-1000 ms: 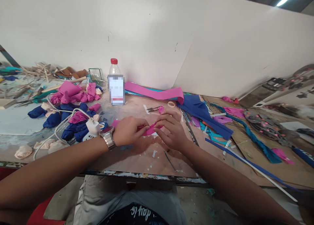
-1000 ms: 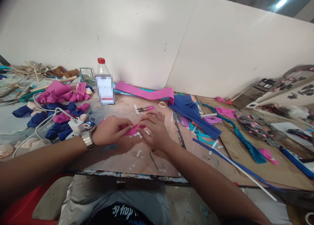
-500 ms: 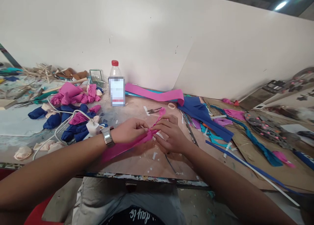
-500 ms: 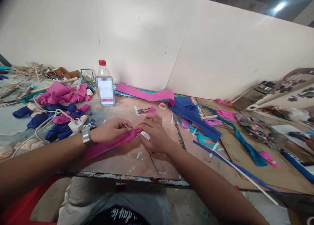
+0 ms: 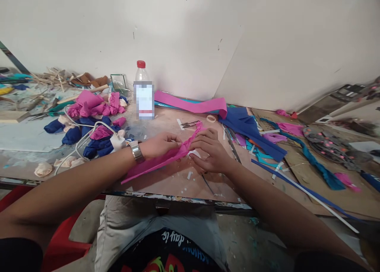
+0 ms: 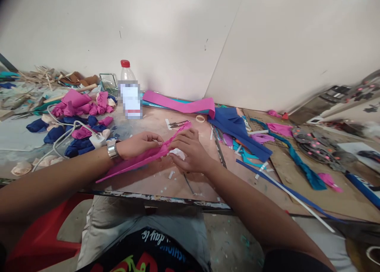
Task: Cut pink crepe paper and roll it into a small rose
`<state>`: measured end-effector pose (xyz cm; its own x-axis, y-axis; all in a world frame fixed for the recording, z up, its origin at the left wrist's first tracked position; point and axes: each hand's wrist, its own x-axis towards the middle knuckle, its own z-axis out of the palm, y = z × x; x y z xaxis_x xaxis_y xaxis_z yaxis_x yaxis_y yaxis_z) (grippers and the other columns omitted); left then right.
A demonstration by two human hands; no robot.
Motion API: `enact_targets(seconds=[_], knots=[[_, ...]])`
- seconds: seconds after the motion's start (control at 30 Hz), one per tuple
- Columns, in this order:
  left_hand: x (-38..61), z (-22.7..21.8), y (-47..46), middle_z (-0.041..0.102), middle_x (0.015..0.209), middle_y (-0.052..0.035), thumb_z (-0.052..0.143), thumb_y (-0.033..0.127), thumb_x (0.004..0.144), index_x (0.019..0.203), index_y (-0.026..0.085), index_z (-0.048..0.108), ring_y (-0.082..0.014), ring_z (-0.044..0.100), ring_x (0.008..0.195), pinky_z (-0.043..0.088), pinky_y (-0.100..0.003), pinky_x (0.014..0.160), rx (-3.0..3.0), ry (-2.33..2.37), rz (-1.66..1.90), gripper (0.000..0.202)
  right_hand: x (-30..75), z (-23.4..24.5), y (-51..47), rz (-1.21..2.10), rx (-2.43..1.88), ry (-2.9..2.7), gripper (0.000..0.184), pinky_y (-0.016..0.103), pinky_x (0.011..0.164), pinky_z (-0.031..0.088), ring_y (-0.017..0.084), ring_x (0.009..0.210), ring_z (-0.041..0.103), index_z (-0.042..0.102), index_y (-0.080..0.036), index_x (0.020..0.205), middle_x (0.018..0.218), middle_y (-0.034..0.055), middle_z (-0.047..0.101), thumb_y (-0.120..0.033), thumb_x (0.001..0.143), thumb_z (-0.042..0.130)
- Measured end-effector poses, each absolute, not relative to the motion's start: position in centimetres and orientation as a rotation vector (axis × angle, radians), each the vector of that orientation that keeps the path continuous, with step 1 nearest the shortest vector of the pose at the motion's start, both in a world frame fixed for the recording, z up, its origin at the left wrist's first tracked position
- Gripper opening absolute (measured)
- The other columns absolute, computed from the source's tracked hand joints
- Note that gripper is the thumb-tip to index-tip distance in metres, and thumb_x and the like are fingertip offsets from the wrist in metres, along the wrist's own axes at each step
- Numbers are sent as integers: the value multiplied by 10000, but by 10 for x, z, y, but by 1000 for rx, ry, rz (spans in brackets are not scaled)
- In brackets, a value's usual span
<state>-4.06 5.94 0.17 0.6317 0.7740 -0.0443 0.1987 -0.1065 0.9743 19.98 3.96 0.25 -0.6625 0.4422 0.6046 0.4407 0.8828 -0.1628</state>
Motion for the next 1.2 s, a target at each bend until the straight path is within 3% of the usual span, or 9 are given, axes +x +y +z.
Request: enact_targets(seconds=[0.13, 0.27, 0.47, 0.67, 0.87, 1.07, 1.2], knots=[[-40, -2, 62, 693, 750, -9, 666, 342, 828, 829, 175, 729, -133, 539, 631, 404, -261, 621, 1613, 833, 598, 179, 197, 1, 40, -26, -562, -2417, 33, 435, 906, 366, 207, 893, 621, 677, -248, 921, 887, 16, 725, -218, 914, 687], [-39, -3, 61, 700, 799, -10, 685, 340, 827, 831, 166, 728, -130, 561, 683, 419, -254, 653, 1524, 807, 635, 179, 194, 4, 38, -58, -519, -2396, 112, 409, 861, 377, 180, 818, 610, 661, -235, 848, 819, 9, 714, -173, 940, 642], [-37, 1, 57, 671, 749, -4, 750, 346, 789, 813, 142, 708, -116, 545, 636, 391, -244, 609, 1246, 809, 659, 209, 196, 4, 38, -95, -482, -2305, 114, 405, 837, 419, 169, 766, 596, 665, -248, 901, 811, 1, 700, -136, 921, 655], [-37, 3, 56, 682, 808, -17, 775, 328, 760, 831, 138, 726, -125, 559, 698, 395, -247, 640, 1168, 802, 698, 209, 199, 1, 39, -163, -504, -2270, 147, 408, 840, 438, 188, 817, 595, 659, -246, 946, 868, 17, 687, -113, 890, 680], [-37, 9, 54, 603, 718, 15, 742, 246, 740, 742, 142, 687, -98, 474, 626, 340, -242, 583, 1123, 799, 642, 117, 206, 2, 49, -253, -714, -2171, 194, 445, 915, 450, 232, 941, 615, 678, -266, 942, 949, 39, 703, -84, 874, 665], [-37, 7, 54, 570, 706, 3, 743, 434, 793, 718, 137, 653, -126, 462, 681, 364, -269, 638, 1204, 779, 648, 320, 204, 5, 44, -160, -655, -2216, 185, 403, 791, 483, 206, 815, 586, 653, -253, 805, 816, 31, 675, -94, 896, 632], [-38, 4, 54, 556, 735, 17, 726, 481, 839, 828, 134, 681, -100, 419, 653, 315, -251, 609, 1413, 681, 540, 350, 199, 3, 39, -104, -549, -2277, 200, 370, 760, 485, 192, 787, 558, 618, -242, 820, 789, 26, 670, -57, 894, 598]])
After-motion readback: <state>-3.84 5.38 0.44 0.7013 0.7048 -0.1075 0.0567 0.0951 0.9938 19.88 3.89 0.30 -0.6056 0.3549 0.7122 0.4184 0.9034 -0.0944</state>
